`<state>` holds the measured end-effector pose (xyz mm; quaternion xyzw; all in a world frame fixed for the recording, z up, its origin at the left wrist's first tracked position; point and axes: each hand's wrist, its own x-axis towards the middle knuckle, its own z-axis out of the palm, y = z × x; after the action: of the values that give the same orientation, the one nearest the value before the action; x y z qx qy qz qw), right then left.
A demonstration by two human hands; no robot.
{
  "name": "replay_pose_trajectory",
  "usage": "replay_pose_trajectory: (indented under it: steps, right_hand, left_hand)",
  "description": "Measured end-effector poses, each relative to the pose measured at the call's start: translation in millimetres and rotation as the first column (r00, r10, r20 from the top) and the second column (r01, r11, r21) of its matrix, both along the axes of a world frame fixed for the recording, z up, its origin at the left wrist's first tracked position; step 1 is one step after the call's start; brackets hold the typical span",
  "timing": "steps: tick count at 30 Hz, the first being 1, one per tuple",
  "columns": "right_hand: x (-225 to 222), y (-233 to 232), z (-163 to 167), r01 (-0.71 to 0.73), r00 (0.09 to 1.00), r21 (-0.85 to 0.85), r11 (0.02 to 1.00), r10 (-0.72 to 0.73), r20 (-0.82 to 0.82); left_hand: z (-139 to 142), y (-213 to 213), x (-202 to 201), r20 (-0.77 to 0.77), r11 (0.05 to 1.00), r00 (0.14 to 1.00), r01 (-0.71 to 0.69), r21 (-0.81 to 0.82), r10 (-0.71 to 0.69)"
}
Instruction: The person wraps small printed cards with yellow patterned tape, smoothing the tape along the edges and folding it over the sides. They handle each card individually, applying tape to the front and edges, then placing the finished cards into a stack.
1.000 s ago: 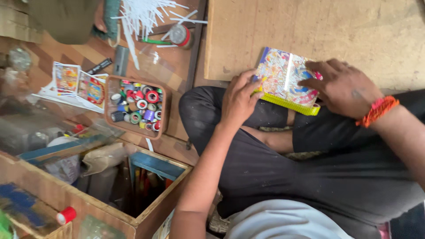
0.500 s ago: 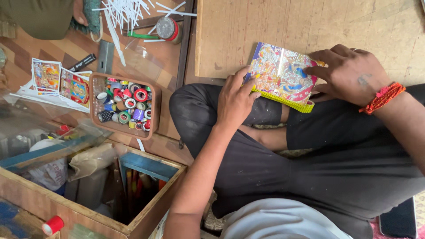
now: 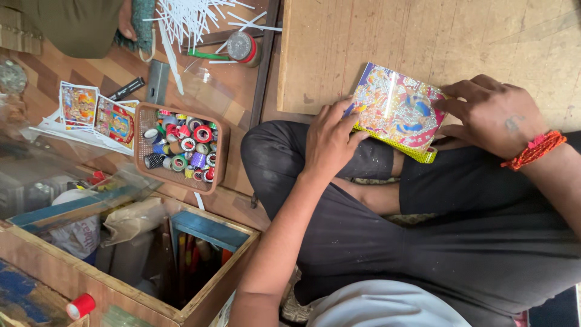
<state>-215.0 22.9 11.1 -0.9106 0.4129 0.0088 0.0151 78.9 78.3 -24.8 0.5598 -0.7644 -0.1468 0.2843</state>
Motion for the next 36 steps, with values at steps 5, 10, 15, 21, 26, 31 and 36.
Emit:
replay_pose_trajectory:
  steps: [5,10,15,21,26,31,36]
  right_hand:
    - [-4.7,2.9,-7.2,-0.024,1.000,-0.051,0.998,0.023,-0.019]
    - [-5.9,3.5,-6.2,-0.040,0.999,-0.020,0.999,0.041,0.024]
    - [-3.3,2.5,4.7,-0.062,0.987,0.065,0.996,0.052,0.150]
    - [22.8,22.7,10.0,-0.009,0.974,0.057,0.998,-0.005,0.228]
    - [45.9,37.6,6.9,0.121,0.963,0.094,0.988,-0.140,0.232]
    - [56.7,46.4,7.8,0.163,0.975,0.104,0.981,-0.177,0.138]
    - [55.9,47.1,11.8,0.105,0.990,0.109,0.988,-0.114,0.078]
  left_hand:
    - [3.1,-2.0,-4.6,-0.008,0.998,0.999,-0.051,0.029,0.052]
    - [5.8,-2.2,-4.7,-0.039,0.997,0.998,-0.056,0.061,0.058]
    - [7.1,-3.8,-2.0,-0.023,0.999,1.000,-0.016,0.046,0.017]
    - [6.9,-7.8,-1.0,0.038,0.998,0.999,0.000,0.068,-0.002]
    - [3.5,-8.4,3.5,0.026,0.999,0.999,0.019,0.037,-0.020]
    - [-1.9,-9.6,10.4,-0.061,0.997,0.996,0.064,0.036,-0.062]
    - [-5.0,-11.1,21.6,-0.100,0.990,0.985,0.137,-0.025,-0.139]
